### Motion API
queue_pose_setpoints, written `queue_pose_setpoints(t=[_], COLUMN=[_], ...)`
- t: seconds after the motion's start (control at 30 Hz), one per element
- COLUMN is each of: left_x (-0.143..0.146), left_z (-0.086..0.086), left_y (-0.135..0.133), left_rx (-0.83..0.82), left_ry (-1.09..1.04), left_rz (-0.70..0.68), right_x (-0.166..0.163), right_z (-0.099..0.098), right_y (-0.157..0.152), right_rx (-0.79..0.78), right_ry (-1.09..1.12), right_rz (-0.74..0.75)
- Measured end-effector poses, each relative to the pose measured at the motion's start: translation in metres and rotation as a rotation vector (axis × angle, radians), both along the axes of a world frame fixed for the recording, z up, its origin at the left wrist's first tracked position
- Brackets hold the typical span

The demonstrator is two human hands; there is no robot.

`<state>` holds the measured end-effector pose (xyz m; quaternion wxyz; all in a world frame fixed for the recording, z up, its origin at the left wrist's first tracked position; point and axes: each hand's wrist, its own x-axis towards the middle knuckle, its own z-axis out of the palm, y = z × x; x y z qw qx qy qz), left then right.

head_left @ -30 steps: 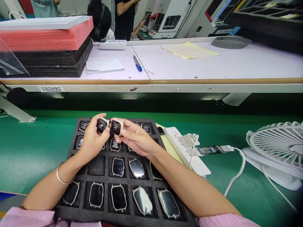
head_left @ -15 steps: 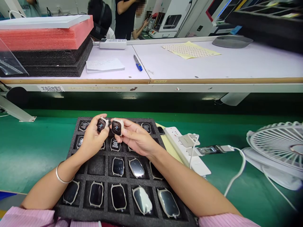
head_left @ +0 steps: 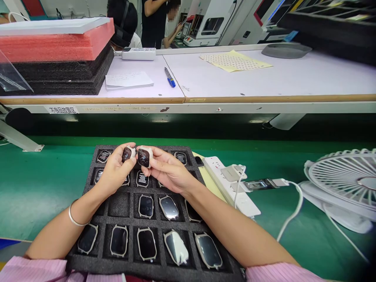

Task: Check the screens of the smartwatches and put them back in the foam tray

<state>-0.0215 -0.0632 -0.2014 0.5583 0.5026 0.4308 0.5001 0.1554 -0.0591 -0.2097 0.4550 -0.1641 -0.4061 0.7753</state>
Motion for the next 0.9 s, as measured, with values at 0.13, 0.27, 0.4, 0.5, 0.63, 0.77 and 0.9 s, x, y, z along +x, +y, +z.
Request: queue_pose_setpoints(t=[0.13, 0.27, 0.4, 0.5, 0.63, 0.77, 0.9], left_x=[0.0001, -0.0002, -0.0002, -0.0006, -0.0019, -0.0013, 0.0021], left_z=[-0.0004, -0.0013, -0.0015, -0.0010, -0.0014, -0.0012, 0.0032], left_y=[0.0000, 0.0002, 0.0001, -0.0001, -0.0001, 0.0000, 0.0019], left_rx=[0.021, 0.039, 0.066, 0.065, 0.072, 0.050, -0.101], left_ry=[0.010, 0.030, 0.050, 0.064, 0.093, 0.089, -0.009], left_rz=[0.008, -0.004, 0.002, 0.008, 0.024, 0.058, 0.137], right_x=[0.0009, 0.0018, 0.0016, 0.0015, 0.0023, 0.0027, 0.0021], right_z=[-0.0006, -0.0006, 0.0008, 0.0014, 0.0006, -0.0006, -0.0020], right_y=[0.0011, 0.0009, 0.0000, 0.0003, 0.0009, 0.0016, 0.0045], right_rx=[0.004, 0.007, 0.008, 0.011, 0.016, 0.011, -0.069], right_ry=[-0.029, -0.026, -0.016, -0.028, -0.026, -0.030, -0.014], right_rz=[-0.008, -0.004, 0.001, -0.002, 0.017, 0.028, 0.002])
